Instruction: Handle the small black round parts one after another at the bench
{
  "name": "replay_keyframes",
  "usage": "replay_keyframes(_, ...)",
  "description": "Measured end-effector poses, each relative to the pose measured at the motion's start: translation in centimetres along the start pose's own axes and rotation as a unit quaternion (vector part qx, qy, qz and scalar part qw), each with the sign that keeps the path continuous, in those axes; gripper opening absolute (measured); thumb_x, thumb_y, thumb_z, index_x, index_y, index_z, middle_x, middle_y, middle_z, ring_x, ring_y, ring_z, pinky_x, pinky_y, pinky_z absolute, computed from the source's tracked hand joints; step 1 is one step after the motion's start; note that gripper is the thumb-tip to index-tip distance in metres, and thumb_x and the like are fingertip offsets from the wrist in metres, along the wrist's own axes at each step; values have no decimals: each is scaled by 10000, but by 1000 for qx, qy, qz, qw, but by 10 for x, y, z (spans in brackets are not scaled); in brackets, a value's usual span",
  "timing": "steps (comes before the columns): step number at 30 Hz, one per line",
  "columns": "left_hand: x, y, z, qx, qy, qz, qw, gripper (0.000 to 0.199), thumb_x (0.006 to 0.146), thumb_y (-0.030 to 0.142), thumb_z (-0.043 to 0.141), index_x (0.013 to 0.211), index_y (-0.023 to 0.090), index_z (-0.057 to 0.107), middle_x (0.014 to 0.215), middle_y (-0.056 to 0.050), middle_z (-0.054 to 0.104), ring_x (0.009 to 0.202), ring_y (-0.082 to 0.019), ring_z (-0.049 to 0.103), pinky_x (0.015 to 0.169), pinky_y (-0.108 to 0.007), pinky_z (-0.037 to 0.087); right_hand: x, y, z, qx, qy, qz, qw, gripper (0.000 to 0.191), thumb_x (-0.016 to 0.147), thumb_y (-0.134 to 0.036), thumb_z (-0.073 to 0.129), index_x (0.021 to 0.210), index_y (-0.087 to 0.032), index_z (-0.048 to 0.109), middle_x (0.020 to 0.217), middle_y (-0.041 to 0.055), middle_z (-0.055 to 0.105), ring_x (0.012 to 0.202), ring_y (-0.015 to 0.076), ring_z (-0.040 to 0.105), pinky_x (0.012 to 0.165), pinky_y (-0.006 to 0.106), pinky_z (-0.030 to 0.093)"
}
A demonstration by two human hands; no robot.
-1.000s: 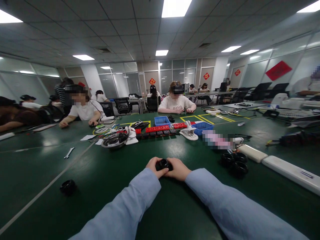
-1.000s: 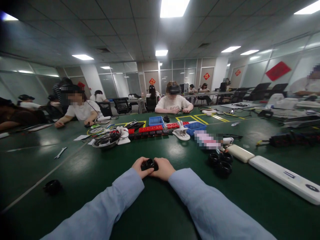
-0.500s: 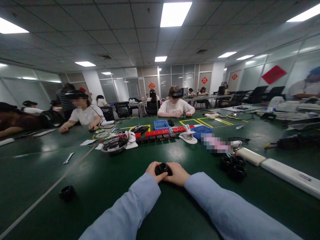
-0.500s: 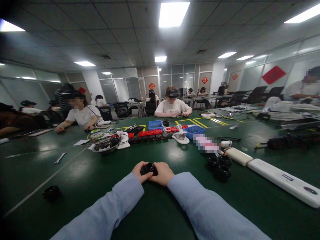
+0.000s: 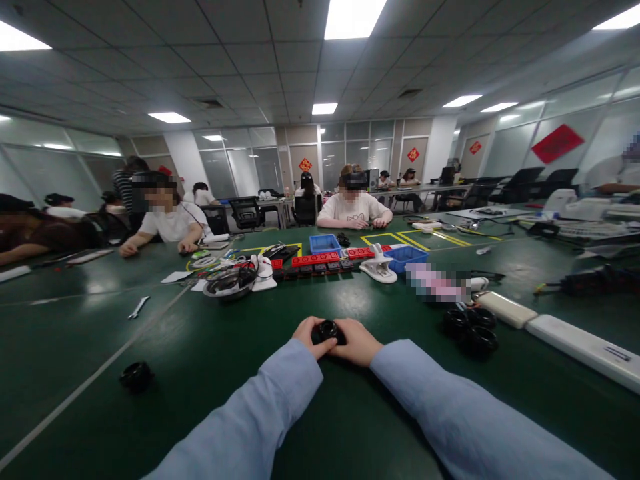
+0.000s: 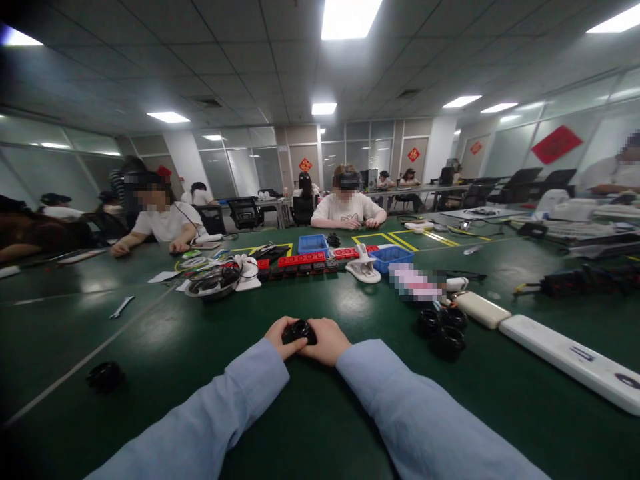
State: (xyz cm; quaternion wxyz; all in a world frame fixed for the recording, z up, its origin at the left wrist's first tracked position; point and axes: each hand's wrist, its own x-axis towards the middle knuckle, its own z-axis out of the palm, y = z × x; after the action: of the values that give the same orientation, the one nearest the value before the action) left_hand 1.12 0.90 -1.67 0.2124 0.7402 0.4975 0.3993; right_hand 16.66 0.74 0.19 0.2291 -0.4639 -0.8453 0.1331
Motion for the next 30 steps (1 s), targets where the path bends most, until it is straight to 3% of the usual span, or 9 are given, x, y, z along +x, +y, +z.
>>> replay_keyframes(7,3,-3,-3,7,-41,-11,999,350,581,291,653,882,159,535,876,-46,553,853,-203,519,743,-333,426,0,-2,-2,8,-8,-1,1000,249,644,-346,596,807,-160,564,783,46,607,728,187,528,643,268,360)
replay_keyframes(15,-1,9,-1,28,9,-20,999,311,556,254,672,818,165,530,813,-21,539,792,-182,517,705,-316,426,2,-1,2,0,3,37,999,289,585,-382,639,739,-156,546,749,45,594,705,182,527,592,251,353)
replay_keyframes(20,-1,5,-2,11,-7,-15,1000,333,557,258,678,846,167,541,846,-33,554,823,-188,523,723,-321,425,1,0,0,10,9,25,1000,343,563,-411,663,774,-160,564,761,44,600,716,190,536,615,264,371)
replay_keyframes(24,0,-3,-2,-17,-39,0,999,365,559,267,683,887,179,552,883,-35,578,857,-194,530,756,-326,418,1,4,-7,77,-34,-25,996,377,556,-350,689,872,-169,592,814,24,617,759,190,549,663,270,390)
replay_keyframes(30,0,-3,-3,-26,-48,22,998,353,578,274,671,901,183,561,882,-34,577,842,-187,533,745,-314,423,5,15,-11,182,-108,-42,976,281,589,-227,666,851,-140,609,769,-3,604,700,155,549,592,230,392)
